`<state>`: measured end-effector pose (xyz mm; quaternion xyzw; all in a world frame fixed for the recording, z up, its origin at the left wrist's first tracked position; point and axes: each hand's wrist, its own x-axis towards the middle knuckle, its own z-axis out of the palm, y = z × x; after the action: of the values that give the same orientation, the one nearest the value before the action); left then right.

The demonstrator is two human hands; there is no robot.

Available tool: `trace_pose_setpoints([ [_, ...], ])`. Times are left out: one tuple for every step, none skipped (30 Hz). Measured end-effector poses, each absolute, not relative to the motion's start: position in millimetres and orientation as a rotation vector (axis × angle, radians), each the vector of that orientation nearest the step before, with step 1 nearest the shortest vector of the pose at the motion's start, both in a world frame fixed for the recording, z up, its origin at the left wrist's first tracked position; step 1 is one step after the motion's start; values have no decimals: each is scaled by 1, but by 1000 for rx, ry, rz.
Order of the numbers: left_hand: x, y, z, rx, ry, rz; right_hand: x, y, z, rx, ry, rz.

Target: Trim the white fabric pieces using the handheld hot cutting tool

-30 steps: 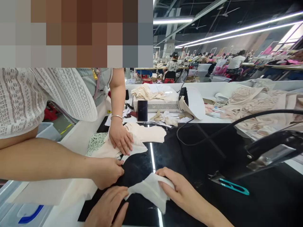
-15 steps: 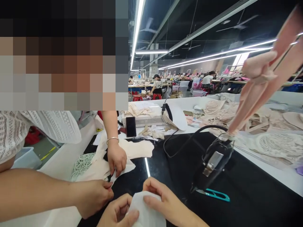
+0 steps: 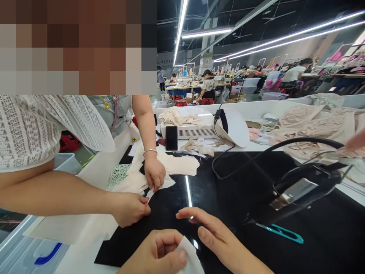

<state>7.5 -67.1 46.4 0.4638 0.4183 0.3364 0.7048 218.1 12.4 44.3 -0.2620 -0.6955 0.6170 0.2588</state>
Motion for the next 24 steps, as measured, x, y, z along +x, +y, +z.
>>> trace_pose_setpoints([
  [8,-67,46,1051,923,741,216,11,46,-652,-1876,1733],
  [9,-67,47,1063,922,737,213,9,47,-608,-1860,1802],
  [9,-67,49,1064,926,735,210,8,48,-580,-1837,1874],
  [9,-68,52,1061,936,734,207,7,48,-560,-1809,1942],
  [9,-69,55,1054,949,734,204,6,48,-543,-1780,2007],
  [9,-70,58,1046,959,734,202,6,47,-529,-1751,2063],
  [8,-72,60,1041,968,731,200,5,46,-518,-1718,2111],
  [6,-73,62,1046,978,727,199,6,44,-513,-1685,2149],
  [5,-74,63,1054,986,725,199,7,43,-520,-1659,2176],
  [3,-75,63,1063,994,721,200,8,42,-536,-1650,2180],
  [2,-75,62,1064,1001,716,202,10,41,-558,-1657,2167],
  [0,-76,60,1060,1007,709,204,12,40,-585,-1675,2145],
  [-2,-76,59,1055,1016,701,207,14,39,-613,-1698,2124],
  [-3,-76,58,1048,1019,692,210,16,37,-646,-1725,2102],
  [-5,-77,57,1040,1020,682,213,18,36,-680,-1752,2080],
  [-6,-77,55,1037,1023,672,217,20,35,-718,-1775,2061],
  [-7,-78,55,1034,1028,665,221,21,33,-756,-1793,2047],
  [-9,-79,54,1032,1035,662,224,23,31,-791,-1807,2031],
  [-11,-79,52,1029,1041,661,227,24,30,-819,-1815,2019],
  [-12,-80,51,1028,1048,661,229,24,29,-842,-1816,2015],
  [-14,-81,49,1032,1060,664,231,25,28,-861,-1811,2016],
  [-16,-82,48,1036,1066,668,232,25,28,-879,-1808,2013],
  [-18,-83,46,1042,1071,669,232,25,29,-898,-1811,2005],
  [-19,-84,44,1046,1075,666,232,25,29,-918,-1819,1992],
])
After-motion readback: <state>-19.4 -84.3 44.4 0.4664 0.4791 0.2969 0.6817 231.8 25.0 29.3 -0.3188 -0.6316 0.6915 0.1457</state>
